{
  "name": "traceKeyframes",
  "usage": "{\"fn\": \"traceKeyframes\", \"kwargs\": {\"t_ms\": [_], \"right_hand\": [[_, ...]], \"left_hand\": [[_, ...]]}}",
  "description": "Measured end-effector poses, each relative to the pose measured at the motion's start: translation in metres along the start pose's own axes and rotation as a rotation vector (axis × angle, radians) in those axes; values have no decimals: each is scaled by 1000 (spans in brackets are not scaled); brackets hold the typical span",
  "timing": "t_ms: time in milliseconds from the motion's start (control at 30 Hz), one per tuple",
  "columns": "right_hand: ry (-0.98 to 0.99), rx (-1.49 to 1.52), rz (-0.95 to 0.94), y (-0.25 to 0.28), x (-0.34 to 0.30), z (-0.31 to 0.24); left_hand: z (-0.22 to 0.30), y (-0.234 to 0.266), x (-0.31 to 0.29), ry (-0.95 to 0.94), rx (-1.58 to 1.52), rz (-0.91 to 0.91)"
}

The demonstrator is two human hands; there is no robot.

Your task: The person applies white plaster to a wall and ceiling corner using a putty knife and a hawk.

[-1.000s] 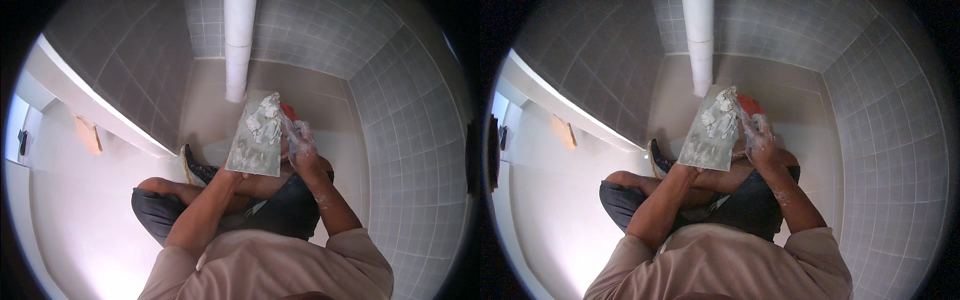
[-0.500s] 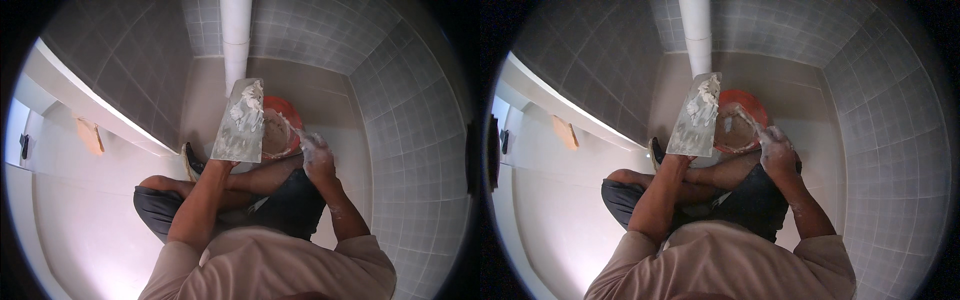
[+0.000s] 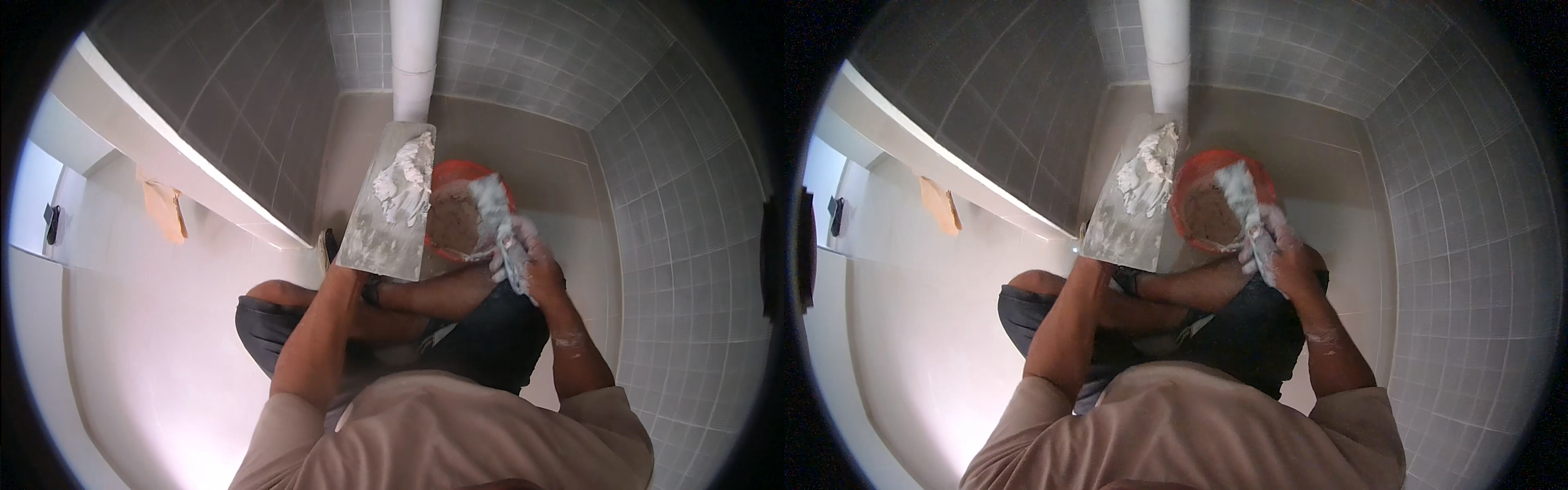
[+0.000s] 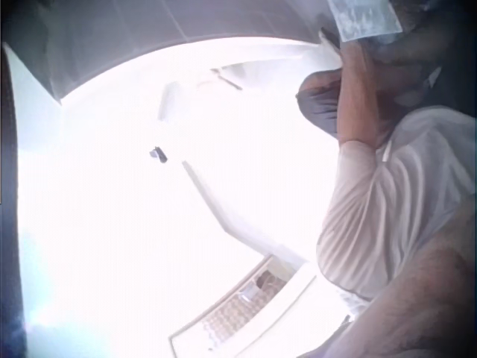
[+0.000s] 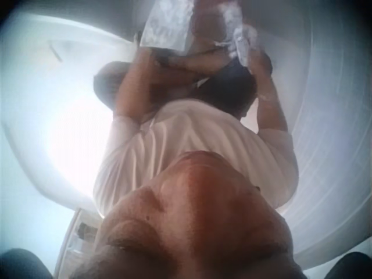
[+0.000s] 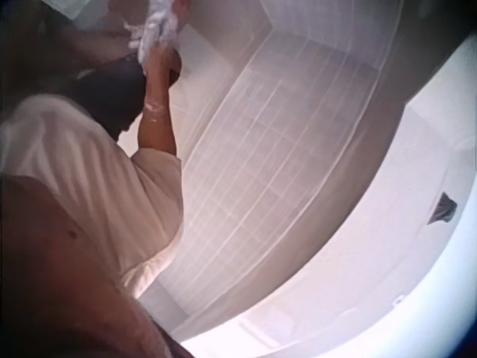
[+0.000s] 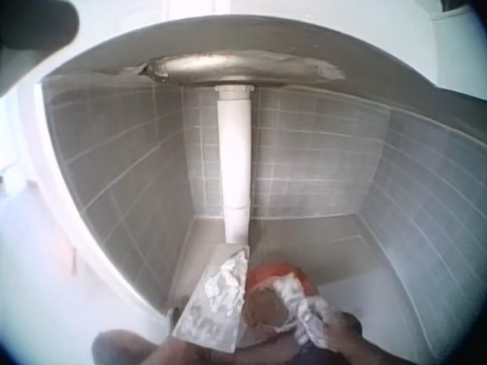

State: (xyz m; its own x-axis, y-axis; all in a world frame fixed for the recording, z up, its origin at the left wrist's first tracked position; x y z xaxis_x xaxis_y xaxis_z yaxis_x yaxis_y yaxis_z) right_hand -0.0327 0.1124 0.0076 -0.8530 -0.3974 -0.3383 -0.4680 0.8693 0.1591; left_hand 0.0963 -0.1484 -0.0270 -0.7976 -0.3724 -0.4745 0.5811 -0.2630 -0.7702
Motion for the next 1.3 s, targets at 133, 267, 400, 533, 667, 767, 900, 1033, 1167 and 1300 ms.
{"fn": "traceKeyframes", "kwargs": {"t_ms": [133, 267, 400, 533, 667, 767, 900, 1033, 1167, 1300], "right_hand": [[1020, -785, 96, -20, -18, -92], [969, -1317, 60, -61, -43, -152], [917, -1468, -32, -92, -46, -171], [1032, -1530, -209, -113, -47, -167], [903, -1631, -223, -120, -53, -189], [1178, -1630, 12, -120, -45, -196], [1000, -1659, -98, -133, -30, -198], [1025, -1643, -284, -147, -18, -194], [922, -1635, -480, -146, -1, -191], [646, -1646, -492, -137, -2, -188]], "left_hand": [[1, 0, 0, 96, -38, 107], [-3, 20, 15, -9, 56, 85], [-1, 3, 5, -233, 290, -9], [4, 3, -4, -471, 480, 18], [9, 2, -14, -426, 511, 190], [5, 10, 1, -369, 370, 69], [5, 6, -5, -373, 348, 50], [11, 3, -10, -528, 533, 31], [8, 2, -12, -543, 572, 43], [12, 5, -6, -637, 684, 89]]}}
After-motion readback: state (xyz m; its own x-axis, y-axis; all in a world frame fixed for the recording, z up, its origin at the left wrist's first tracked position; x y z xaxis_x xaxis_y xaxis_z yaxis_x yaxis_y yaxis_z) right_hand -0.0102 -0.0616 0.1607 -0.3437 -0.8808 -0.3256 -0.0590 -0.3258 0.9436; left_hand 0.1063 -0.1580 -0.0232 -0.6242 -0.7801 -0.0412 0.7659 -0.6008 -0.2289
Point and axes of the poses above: each hand's wrist, its own x-axis towards the middle knuckle, its own y-axis out of the back of the hand, z = x × y, the point moved 3 cm from there along x, towards the middle knuckle, and after that the axes turned 14 degrees about z, right-handed, at the moved point
